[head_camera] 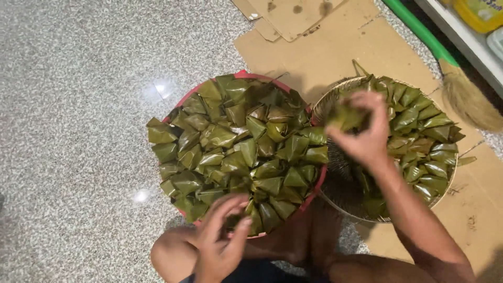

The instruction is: Transferring and arranging small leaf-wrapped food items from a red plastic basin into a woven basket.

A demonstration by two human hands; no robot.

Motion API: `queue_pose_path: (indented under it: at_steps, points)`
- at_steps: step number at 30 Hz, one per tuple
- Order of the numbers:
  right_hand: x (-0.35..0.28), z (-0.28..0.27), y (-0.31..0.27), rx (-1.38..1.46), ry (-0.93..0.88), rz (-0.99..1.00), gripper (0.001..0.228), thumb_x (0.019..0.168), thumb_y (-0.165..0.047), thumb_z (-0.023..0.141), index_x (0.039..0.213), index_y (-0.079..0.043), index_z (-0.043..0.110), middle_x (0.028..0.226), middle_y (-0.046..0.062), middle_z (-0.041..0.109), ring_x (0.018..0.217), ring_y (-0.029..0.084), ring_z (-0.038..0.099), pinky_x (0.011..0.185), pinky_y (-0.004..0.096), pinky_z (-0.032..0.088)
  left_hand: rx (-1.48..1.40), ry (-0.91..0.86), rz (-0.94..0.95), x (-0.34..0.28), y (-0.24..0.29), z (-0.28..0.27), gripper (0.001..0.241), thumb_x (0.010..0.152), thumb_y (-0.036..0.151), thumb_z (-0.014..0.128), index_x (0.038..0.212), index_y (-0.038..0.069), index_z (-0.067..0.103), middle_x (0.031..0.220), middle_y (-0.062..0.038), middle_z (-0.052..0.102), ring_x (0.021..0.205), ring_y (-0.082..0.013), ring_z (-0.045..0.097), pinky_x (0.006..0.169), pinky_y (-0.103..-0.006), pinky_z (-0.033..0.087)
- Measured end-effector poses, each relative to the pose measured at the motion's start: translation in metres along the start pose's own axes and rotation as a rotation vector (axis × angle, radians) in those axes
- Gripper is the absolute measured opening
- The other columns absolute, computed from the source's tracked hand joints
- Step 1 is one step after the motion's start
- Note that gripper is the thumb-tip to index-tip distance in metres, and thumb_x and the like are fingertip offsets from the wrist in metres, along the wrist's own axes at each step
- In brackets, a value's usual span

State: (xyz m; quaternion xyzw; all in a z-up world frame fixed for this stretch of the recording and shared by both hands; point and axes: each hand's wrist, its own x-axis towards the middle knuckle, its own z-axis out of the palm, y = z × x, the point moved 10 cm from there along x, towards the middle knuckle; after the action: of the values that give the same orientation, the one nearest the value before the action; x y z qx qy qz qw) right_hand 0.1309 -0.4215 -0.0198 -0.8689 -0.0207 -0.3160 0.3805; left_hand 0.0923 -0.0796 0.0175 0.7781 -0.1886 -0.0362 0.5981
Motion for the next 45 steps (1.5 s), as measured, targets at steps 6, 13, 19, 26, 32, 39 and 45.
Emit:
queue_pose_path:
  at_steps: [6, 13, 19, 26, 32, 39, 45]
  points:
    - [-0.057, 0.051, -0.082, 0.485, -0.287, -0.224, 0.081, 0.069, -0.021, 0.096, 0.131, -0.013, 0.045, 0.135, 0.012, 0.053, 0.121, 0.028, 0.068, 0.106, 0.043, 0.066, -0.249, -0.191, -0.096, 0.031, -0.004, 0.065, 0.081, 0.082, 0.003, 0.077, 0.150, -0.001, 0.034, 0.144, -0.026, 0.054, 0.115, -0.0324, 0.066, 0.094, -0.0421, 0.061]
    - [-0.076, 0.065, -0.105, 0.446, -0.450, -0.160, 0.086, 0.068, -0.019, 0.097, 0.138, -0.015, 0.047, 0.147, 0.012, 0.049, 0.136, 0.030, 0.057, 0.114, 0.041, 0.053, -0.211, -0.073, -0.192, 0.020, -0.041, 0.065, 0.064, 0.084, -0.004, 0.074, 0.141, 0.004, 0.048, 0.133, -0.014, 0.068, 0.115, -0.0233, 0.071, 0.098, -0.0321, 0.059]
    - [-0.075, 0.078, -0.107, 0.444, -0.494, -0.015, 0.074, 0.073, -0.017, 0.091, 0.134, -0.005, 0.052, 0.139, 0.015, 0.060, 0.123, 0.027, 0.066, 0.108, 0.038, 0.056, -0.447, -0.045, -0.342, 0.012, -0.050, 0.058, 0.054, 0.092, 0.005, 0.070, 0.141, 0.007, 0.048, 0.111, -0.013, 0.064, 0.075, -0.0155, 0.064, 0.062, -0.0258, 0.055]
    - [-0.093, 0.088, -0.075, 0.688, -0.525, 0.318, 0.063, 0.082, -0.010, 0.079, 0.140, -0.006, 0.054, 0.134, 0.013, 0.066, 0.119, 0.024, 0.068, 0.106, 0.038, 0.055, -0.203, -0.085, -0.035, 0.017, -0.014, 0.043, 0.051, 0.084, 0.003, 0.077, 0.130, 0.007, 0.058, 0.140, -0.014, 0.054, 0.110, -0.0254, 0.061, 0.091, -0.0372, 0.054]
    - [-0.103, 0.101, -0.076, 0.799, -0.649, 0.393, 0.053, 0.092, -0.021, 0.071, 0.139, -0.004, 0.055, 0.130, 0.013, 0.067, 0.117, 0.025, 0.068, 0.104, 0.042, 0.055, -0.129, -0.103, 0.065, 0.015, -0.014, 0.044, 0.021, 0.088, 0.004, 0.072, 0.108, -0.001, 0.072, 0.140, -0.019, 0.048, 0.127, -0.0342, 0.052, 0.107, -0.0454, 0.045]
    - [-0.107, 0.107, -0.098, 0.962, -0.708, 0.267, 0.054, 0.098, -0.026, 0.069, 0.143, -0.002, 0.052, 0.111, 0.011, 0.068, 0.081, 0.018, 0.070, 0.074, 0.031, 0.067, -0.081, -0.037, 0.035, 0.017, -0.003, 0.040, 0.012, 0.090, 0.007, 0.068, 0.098, 0.000, 0.074, 0.144, -0.019, 0.041, 0.132, -0.0353, 0.043, 0.110, -0.0451, 0.038]
    - [-0.110, 0.100, -0.086, 0.724, -0.599, 0.295, 0.070, 0.078, -0.031, 0.086, 0.138, -0.007, 0.058, 0.119, 0.010, 0.073, 0.102, 0.021, 0.071, 0.092, 0.037, 0.060, -0.155, -0.030, -0.038, 0.013, -0.017, 0.044, 0.030, 0.089, 0.019, 0.072, 0.114, 0.003, 0.064, 0.148, -0.019, 0.034, 0.138, -0.0406, 0.039, 0.115, -0.0546, 0.037]
